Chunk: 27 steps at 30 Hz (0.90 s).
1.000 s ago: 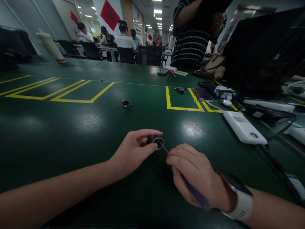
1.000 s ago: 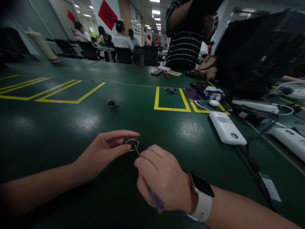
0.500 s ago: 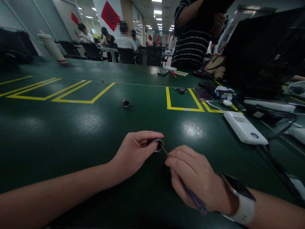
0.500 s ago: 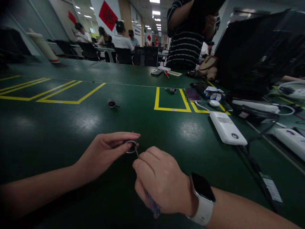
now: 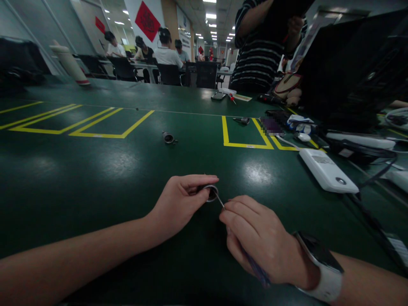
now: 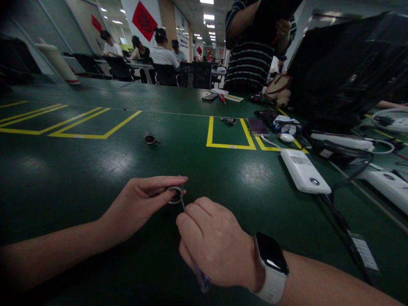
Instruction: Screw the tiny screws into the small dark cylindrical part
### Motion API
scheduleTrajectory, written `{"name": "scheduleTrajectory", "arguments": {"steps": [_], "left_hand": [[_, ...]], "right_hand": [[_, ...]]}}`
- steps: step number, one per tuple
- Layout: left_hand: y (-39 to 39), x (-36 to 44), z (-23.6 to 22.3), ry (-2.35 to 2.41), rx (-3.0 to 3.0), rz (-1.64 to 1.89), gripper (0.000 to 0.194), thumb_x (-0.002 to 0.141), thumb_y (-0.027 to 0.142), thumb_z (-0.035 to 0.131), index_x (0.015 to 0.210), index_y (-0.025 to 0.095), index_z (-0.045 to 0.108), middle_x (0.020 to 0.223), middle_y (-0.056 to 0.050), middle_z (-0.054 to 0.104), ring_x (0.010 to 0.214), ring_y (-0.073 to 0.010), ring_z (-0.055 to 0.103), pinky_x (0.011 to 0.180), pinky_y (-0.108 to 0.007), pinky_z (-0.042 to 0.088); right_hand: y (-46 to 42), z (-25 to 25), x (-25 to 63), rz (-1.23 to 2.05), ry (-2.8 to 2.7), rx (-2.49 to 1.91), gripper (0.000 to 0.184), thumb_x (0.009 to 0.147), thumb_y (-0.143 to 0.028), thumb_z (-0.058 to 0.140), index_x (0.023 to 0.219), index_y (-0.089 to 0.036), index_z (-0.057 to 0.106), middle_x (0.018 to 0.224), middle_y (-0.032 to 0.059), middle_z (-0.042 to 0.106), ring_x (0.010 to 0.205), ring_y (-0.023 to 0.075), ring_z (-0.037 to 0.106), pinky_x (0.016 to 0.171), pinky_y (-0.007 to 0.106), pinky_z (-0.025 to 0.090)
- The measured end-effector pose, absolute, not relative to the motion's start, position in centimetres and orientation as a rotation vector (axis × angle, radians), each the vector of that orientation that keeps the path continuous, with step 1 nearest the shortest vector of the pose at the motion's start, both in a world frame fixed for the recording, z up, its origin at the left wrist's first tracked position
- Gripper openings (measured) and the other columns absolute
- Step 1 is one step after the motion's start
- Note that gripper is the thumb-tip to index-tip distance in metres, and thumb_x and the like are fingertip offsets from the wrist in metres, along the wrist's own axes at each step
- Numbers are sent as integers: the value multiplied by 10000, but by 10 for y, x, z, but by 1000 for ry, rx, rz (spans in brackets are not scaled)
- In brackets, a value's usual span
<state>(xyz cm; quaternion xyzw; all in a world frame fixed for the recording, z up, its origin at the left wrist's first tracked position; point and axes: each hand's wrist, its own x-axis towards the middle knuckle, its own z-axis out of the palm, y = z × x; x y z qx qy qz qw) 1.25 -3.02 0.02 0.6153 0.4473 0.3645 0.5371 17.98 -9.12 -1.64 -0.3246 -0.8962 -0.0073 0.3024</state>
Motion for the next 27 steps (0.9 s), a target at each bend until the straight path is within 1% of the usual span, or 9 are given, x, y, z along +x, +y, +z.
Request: {"name": "scheduleTrajectory", "arguments": {"steps": [8,10,13,16,18,20,22,24,27], "left_hand": [[-28,12,-4,1017,1475,836,233,711,134,615,931,159,685,940,-32,714,866,-161,660,820,-276,519],[-24,10,-7,973,1479,800,291,702,133,627,992,145,651,936,-41,707,875,-166,656,818,-290,521],[-14,6,-13,875,1553,761,466,655,88,649,1110,148,569,977,-47,682,883,-175,650,812,-322,524],[4,-1,-14,877,1856,823,450,661,80,631,1100,164,575,1054,-60,625,927,-180,619,799,-329,520],[18,-5,-13,936,2179,848,431,674,128,647,1097,193,591,1079,-60,580,931,-191,591,728,-318,520],[33,-7,-11,992,2425,847,445,672,207,686,1106,194,586,1060,-62,561,922,-202,567,705,-322,497],[48,-7,-10,1029,2572,876,397,678,314,697,1039,178,602,986,-54,552,878,-200,551,693,-324,471],[61,-5,-10,1019,2650,904,271,691,360,680,866,164,612,899,-37,533,795,-177,532,655,-306,441],[76,1,-14,990,2647,985,277,692,400,666,746,157,544,828,-29,505,762,-170,499,640,-293,411]], "right_hand": [[-90,-16,179,46,-2337,-900,165,800,-52,432,888,-86,568,796,113,597,770,204,543,651,337,480],[-90,-15,180,168,-2274,-888,190,793,-48,443,942,-99,549,828,96,600,775,186,539,666,321,469],[-90,-13,184,394,-2125,-957,221,782,-57,480,982,-142,519,834,42,596,748,143,540,668,283,451],[-84,-7,187,593,-1956,-1113,119,794,-103,520,885,-179,520,764,-5,583,667,109,539,604,243,439],[-75,0,188,736,-1865,-1194,37,803,-155,548,798,-185,526,698,-21,567,607,97,524,539,221,424],[-65,9,188,900,-1800,-1227,53,801,-206,576,770,-178,545,676,-21,562,586,95,519,507,211,420],[-54,17,188,1004,-1753,-1199,63,793,-228,597,794,-170,572,705,-13,576,605,98,531,516,214,434],[-43,22,187,1022,-1722,-1126,82,781,-219,615,845,-170,598,767,0,599,662,109,558,569,231,460],[-27,21,184,1022,-1629,-974,152,778,-244,629,919,-186,626,873,23,634,789,143,600,689,285,488]]}}
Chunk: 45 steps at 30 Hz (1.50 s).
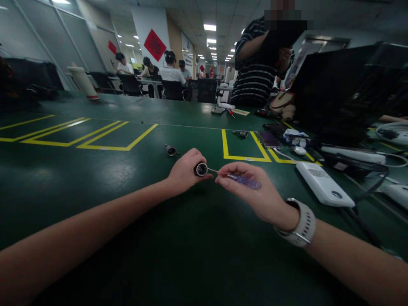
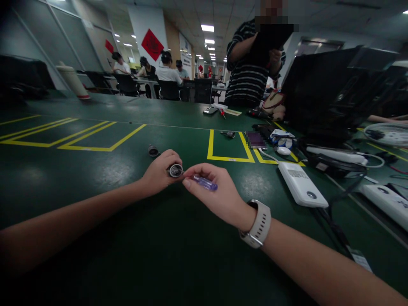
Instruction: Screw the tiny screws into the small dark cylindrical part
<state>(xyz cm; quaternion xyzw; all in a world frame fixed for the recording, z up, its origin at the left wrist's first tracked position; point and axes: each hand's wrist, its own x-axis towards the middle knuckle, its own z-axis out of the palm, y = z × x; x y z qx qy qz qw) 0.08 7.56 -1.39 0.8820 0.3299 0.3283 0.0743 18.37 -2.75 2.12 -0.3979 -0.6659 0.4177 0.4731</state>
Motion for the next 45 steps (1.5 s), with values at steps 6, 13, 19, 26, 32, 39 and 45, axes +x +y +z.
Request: {"name": "scheduleTrajectory", "arguments": {"steps": [6,13,19,26,32,39,45], "left_hand": [[86,4,-22,1074,2386,922,307,687,403,656,764,165,479,731,2,527,639,-145,482,560,-266,372],[87,3,-22,1019,2436,836,155,707,283,612,689,159,521,665,14,534,622,-134,497,564,-253,365],[91,4,-27,1030,2535,854,155,727,265,589,648,164,502,623,26,507,594,-125,481,550,-244,348],[84,5,-25,956,2742,843,136,760,207,535,637,168,493,600,24,489,581,-127,463,599,-267,379],[82,2,-22,905,2733,800,74,749,206,545,698,168,508,659,12,533,627,-134,509,634,-274,403],[80,0,-24,918,2720,771,72,742,181,537,678,171,506,640,13,520,608,-136,502,608,-266,389],[78,0,-27,861,2894,689,65,697,103,514,673,164,522,646,-5,537,646,-159,509,642,-291,382]], "right_hand": [[-10,7,178,1041,-1541,-830,133,834,-270,564,892,-199,660,852,22,661,841,160,623,793,338,484],[-9,7,177,887,-1754,-959,201,859,-277,503,948,-202,667,902,43,673,876,179,617,793,352,478],[-10,7,173,454,-2050,-1036,231,856,-174,471,1028,-182,626,994,70,662,930,183,580,832,366,447],[-18,12,167,236,-2206,-1127,214,841,-154,464,944,-142,650,929,81,672,874,205,574,810,395,416],[-2,4,177,938,-1667,-1039,237,846,-217,460,840,-192,696,864,46,695,877,186,617,821,375,452],[-7,-3,177,863,-1713,-1014,230,853,-222,454,875,-201,682,889,54,686,875,194,606,818,396,447],[-22,8,169,269,-2182,-1026,204,798,-133,479,818,-180,676,836,76,673,875,236,556,811,430,394]]}}
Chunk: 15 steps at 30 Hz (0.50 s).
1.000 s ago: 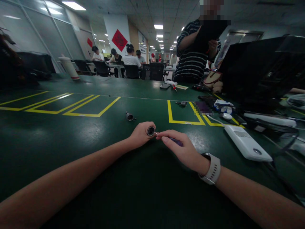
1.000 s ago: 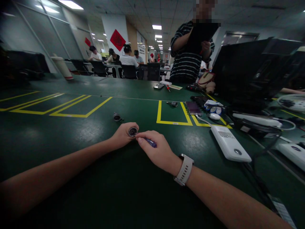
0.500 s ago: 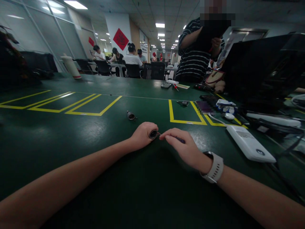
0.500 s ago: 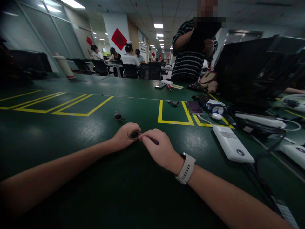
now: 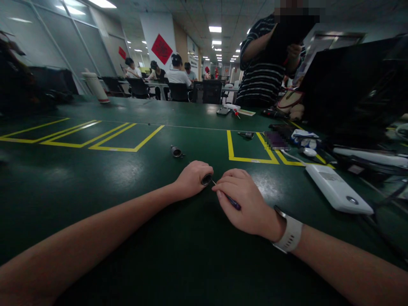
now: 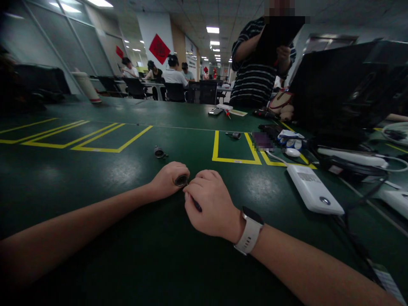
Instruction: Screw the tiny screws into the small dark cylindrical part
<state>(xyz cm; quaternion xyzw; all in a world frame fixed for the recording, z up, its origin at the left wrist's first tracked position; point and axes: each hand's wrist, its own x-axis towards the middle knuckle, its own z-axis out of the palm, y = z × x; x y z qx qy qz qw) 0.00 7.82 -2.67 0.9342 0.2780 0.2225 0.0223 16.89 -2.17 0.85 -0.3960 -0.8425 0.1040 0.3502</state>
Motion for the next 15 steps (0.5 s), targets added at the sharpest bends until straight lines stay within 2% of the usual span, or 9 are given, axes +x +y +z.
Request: {"name": "scheduleTrajectory", "arguments": {"steps": [4,7,9,12,15], "left_hand": [[77,-1,-25,858,2878,680,48,718,136,527,676,160,528,646,-9,538,643,-156,510,640,-289,386],[77,-2,-24,860,2815,709,41,726,141,527,688,156,530,667,-13,550,646,-148,520,647,-282,402],[77,-2,-24,881,2781,723,35,725,145,530,692,157,526,681,-14,558,652,-148,526,643,-279,410],[78,-3,-24,909,2756,721,38,724,154,536,688,160,523,678,-11,559,645,-146,527,627,-273,411],[78,-2,-24,922,2763,728,37,717,158,543,685,163,524,670,-9,558,644,-147,526,623,-271,407]], "right_hand": [[-11,0,176,706,-1830,-1027,229,823,-184,465,801,-192,692,821,59,677,843,207,585,791,396,432],[-1,-12,182,1124,-1484,-969,250,844,-252,457,823,-188,698,856,53,694,894,202,605,858,404,416],[2,-18,183,1258,-1343,-945,261,845,-277,453,833,-180,695,869,58,698,907,209,608,865,413,409],[0,-18,182,1185,-1390,-949,257,851,-271,446,848,-184,688,885,61,690,910,210,601,850,409,414],[-11,-10,179,786,-1727,-987,228,847,-218,457,874,-193,682,875,63,671,894,210,576,818,397,420]]}}
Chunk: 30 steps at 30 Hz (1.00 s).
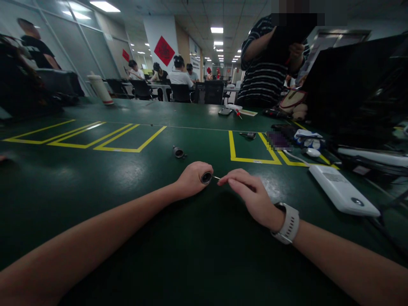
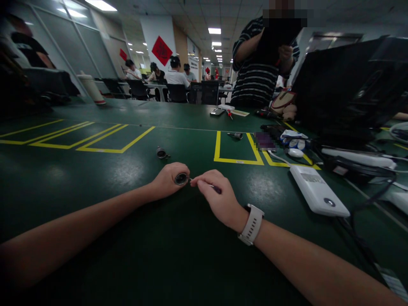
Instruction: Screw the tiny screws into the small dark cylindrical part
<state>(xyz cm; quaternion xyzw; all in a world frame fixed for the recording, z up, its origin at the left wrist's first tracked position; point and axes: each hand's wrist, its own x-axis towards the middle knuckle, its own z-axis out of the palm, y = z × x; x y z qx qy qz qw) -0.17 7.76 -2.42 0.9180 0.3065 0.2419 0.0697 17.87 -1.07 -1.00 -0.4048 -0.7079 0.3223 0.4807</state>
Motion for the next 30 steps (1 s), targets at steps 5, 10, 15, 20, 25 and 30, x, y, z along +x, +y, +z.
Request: {"name": "scheduleTrajectory", "arguments": {"steps": [5,10,15,20,25,30], "left_hand": [[76,0,-26,923,2891,689,64,695,120,517,658,171,520,630,2,526,624,-149,495,624,-280,386],[75,-1,-27,851,2935,666,62,721,137,511,670,172,514,634,1,531,632,-150,496,636,-283,384],[74,-2,-25,895,2868,681,57,715,133,517,672,166,530,650,-8,544,628,-147,506,624,-277,395],[75,-2,-25,916,2796,710,54,727,161,521,675,162,536,667,-14,559,636,-149,520,620,-276,406],[76,-1,-26,897,2839,718,73,725,150,515,654,161,527,633,-9,538,616,-149,508,614,-276,395],[75,-1,-27,894,2915,709,80,714,136,515,640,168,510,612,0,514,603,-147,485,607,-276,383]], "right_hand": [[-24,0,172,325,-2125,-999,217,812,-137,475,893,-194,668,854,66,672,881,233,546,811,428,395],[-16,-4,176,736,-1847,-1031,225,827,-185,463,818,-207,686,840,51,672,843,201,581,783,387,437],[-6,-14,181,1237,-1381,-960,239,822,-257,472,792,-180,696,841,58,697,856,197,614,835,389,424],[-5,-16,178,1323,-1261,-933,243,822,-284,477,831,-173,692,874,71,703,874,206,617,824,394,430],[-16,-8,174,854,-1676,-1028,218,835,-221,478,853,-225,695,863,43,679,879,200,585,816,390,427],[-20,-5,172,729,-1807,-1067,221,830,-197,482,848,-213,701,842,51,673,858,204,576,784,383,426]]}}
